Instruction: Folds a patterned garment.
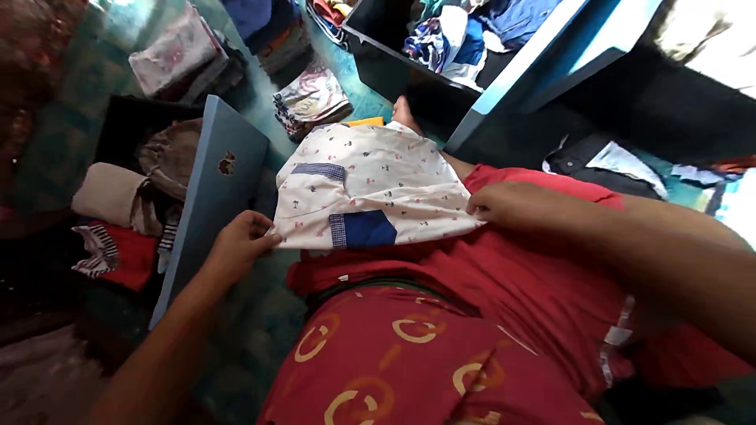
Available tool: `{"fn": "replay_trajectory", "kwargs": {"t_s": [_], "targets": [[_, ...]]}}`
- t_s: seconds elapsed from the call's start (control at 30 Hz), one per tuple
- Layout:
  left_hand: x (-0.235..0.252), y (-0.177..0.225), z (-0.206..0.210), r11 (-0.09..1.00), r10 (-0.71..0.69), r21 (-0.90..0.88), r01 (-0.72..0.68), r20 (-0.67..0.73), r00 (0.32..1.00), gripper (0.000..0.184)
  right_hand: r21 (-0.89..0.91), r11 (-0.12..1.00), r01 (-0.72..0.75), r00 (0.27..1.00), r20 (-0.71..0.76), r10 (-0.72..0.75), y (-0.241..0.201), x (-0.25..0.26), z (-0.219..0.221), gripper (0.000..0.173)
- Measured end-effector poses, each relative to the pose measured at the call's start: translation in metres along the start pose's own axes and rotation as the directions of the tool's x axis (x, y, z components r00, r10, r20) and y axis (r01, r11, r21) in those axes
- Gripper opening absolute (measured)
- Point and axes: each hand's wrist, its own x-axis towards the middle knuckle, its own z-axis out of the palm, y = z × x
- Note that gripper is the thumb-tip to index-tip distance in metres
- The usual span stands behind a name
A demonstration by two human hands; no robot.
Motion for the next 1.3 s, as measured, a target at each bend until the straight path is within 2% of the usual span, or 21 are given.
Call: {"fn": "replay_trajectory", "kwargs": {"t_s": [0.07, 0.1, 0.17, 0.27, 0.3, 0.37, 0.43, 0.5, 0.57, 0.63, 0.67, 0.77, 0.87, 0.93, 0.97, 1.03, 1.1, 1.13, 1.23, 1.3], "targets": [[0.008, 0.007, -0.013, 0.957, -0.003, 0.29, -0.024, 0.094, 0.996, 0.042, -0.056, 0.998, -0.011, 0.994, 0.105, 0.017, -0.004, 0.006, -0.006, 0.01], [0.014, 0.011, -0.019, 0.918, 0.015, 0.392, -0.051, 0.095, 0.995, 0.046, -0.071, 0.997, -0.022, 0.992, 0.125, 0.031, -0.006, 0.011, -0.011, 0.016], [0.03, 0.024, -0.033, 0.907, 0.092, 0.409, -0.099, 0.036, 0.995, 0.047, -0.029, 0.999, -0.046, 0.996, 0.079, 0.049, -0.015, 0.023, -0.033, 0.025], [0.076, 0.038, -0.04, 0.973, 0.153, 0.184, -0.139, -0.067, 0.986, 0.04, 0.124, 0.992, -0.013, 0.988, -0.153, 0.032, -0.03, 0.056, -0.066, 0.029], [0.098, 0.041, -0.036, 0.989, 0.128, 0.091, -0.119, -0.094, 0.987, 0.041, 0.187, 0.982, 0.016, 0.973, -0.231, 0.028, -0.035, 0.072, -0.073, 0.029], [0.145, 0.043, -0.021, 0.998, -0.004, -0.063, -0.002, -0.084, 0.996, 0.054, 0.281, 0.958, 0.062, 0.946, -0.323, 0.033, -0.038, 0.108, -0.077, 0.036], [0.18, 0.043, -0.001, 0.975, -0.171, -0.137, 0.173, 0.031, 0.985, 0.072, 0.245, 0.969, 0.027, 0.958, -0.284, 0.045, -0.032, 0.14, -0.071, 0.05], [0.197, 0.048, 0.013, 0.955, -0.215, -0.175, 0.239, 0.146, 0.966, 0.077, 0.176, 0.983, -0.054, 0.978, -0.191, 0.087, -0.026, 0.156, -0.065, 0.047], [0.213, 0.054, 0.02, 0.961, -0.138, -0.219, 0.17, 0.157, 0.978, 0.064, 0.159, 0.985, -0.06, 0.981, -0.174, 0.088, -0.018, 0.158, -0.063, 0.039], [0.227, 0.059, 0.023, 0.943, -0.002, -0.331, 0.043, 0.122, 0.993, 0.041, 0.193, 0.981, -0.009, 0.976, -0.211, 0.051, -0.013, 0.149, -0.065, 0.033], [0.229, 0.064, 0.021, 0.933, 0.025, -0.361, 0.014, 0.103, 0.994, 0.037, 0.197, 0.98, 0.005, 0.969, -0.242, 0.043, -0.012, 0.143, -0.066, 0.026], [0.222, 0.081, 0.008, 0.921, 0.055, -0.39, -0.017, 0.086, 0.995, 0.048, 0.172, 0.985, -0.003, 0.95, -0.308, 0.057, -0.015, 0.119, -0.073, 0.014], [0.21, 0.088, -0.009, 0.896, 0.17, -0.41, -0.169, -0.035, 0.985, 0.064, 0.134, 0.991, -0.002, 0.891, -0.451, 0.062, -0.023, 0.097, -0.077, 0.018], [0.193, 0.09, -0.016, 0.939, 0.2, -0.261, -0.223, -0.113, 0.973, 0.079, 0.122, 0.993, 0.009, 0.857, -0.512, 0.055, -0.045, 0.084, -0.076, 0.029], [0.182, 0.093, -0.018, 0.968, 0.199, -0.121, -0.218, -0.149, 0.969, 0.083, 0.113, 0.992, 0.06, 0.847, -0.532, 0.009, -0.06, 0.081, -0.074, 0.031], [0.151, 0.097, -0.017, 0.976, 0.205, 0.117, -0.186, -0.19, 0.96, 0.074, 0.178, 0.96, 0.218, 0.858, -0.504, -0.101, -0.098, 0.079, -0.066, 0.033], [0.116, 0.088, -0.014, 0.969, 0.17, 0.2, -0.145, -0.113, 0.979, 0.054, 0.384, 0.872, 0.304, 0.906, -0.399, -0.14, -0.139, 0.084, -0.056, 0.046], [0.101, 0.079, -0.011, 0.971, 0.137, 0.203, -0.124, -0.049, 0.989, 0.052, 0.451, 0.833, 0.319, 0.915, -0.376, -0.146, -0.154, 0.087, -0.049, 0.054], [0.076, 0.051, -0.003, 0.986, 0.102, 0.127, -0.11, 0.071, 0.992, 0.058, 0.489, 0.804, 0.338, 0.906, -0.401, -0.136, -0.178, 0.096, -0.037, 0.07], [0.071, 0.037, 0.002, 0.991, 0.133, -0.029, -0.132, 0.064, 0.989, 0.064, 0.518, 0.784, 0.341, 0.897, -0.428, -0.108, -0.185, 0.1, -0.032, 0.073]]}}
